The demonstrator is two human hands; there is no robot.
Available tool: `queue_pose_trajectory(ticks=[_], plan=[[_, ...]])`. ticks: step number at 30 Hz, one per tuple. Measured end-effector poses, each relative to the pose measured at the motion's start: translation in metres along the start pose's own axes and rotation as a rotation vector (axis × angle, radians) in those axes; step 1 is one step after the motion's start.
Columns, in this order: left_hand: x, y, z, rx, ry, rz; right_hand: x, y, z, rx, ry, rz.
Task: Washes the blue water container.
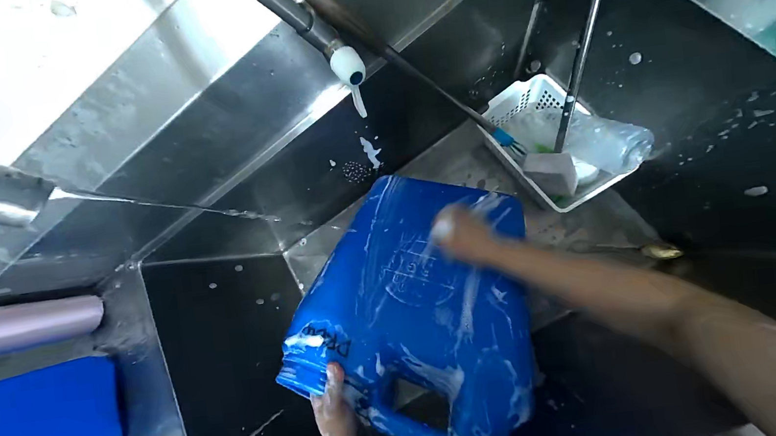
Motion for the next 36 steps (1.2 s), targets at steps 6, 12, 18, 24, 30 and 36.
queue_pose_trajectory(ticks=[6,12,18,24,30,36], plan=[[0.01,0.013,-0.01,-0.152,-0.213,-0.045,-0.157,-0.049,0.053,-0.047,-0.055,-0.487],[-0.038,0.035,-0.028,-0.387,-0.828,0.045,0.101,-0.072,-0.032,0.098,0.085,0.24],[-0.049,0.032,-0.029,-0.345,-0.503,-0.003,-0.037,0.08,0.004,0.143,-0.017,-0.418],[-0.034,0.035,-0.033,-0.078,-0.302,-0.108,0.199,-0.041,-0.094,0.308,-0.425,0.544],[-0.032,0.006,-0.045,0.217,-0.183,-0.245,-0.082,0.011,-0.109,0.294,0.195,-0.036],[-0.025,-0.019,-0.059,0.195,-0.174,-0.22,-0.156,0.045,-0.06,0.346,0.239,-0.265]])
Point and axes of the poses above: each hand's wrist, its own y-axis away from the middle knuckle, its own z-axis out of the palm, x = y × z, the point moved 10 cm from there along -y, towards the middle knuckle, and after that the axes turned 1 degree about -z, right-handed, at the moved point
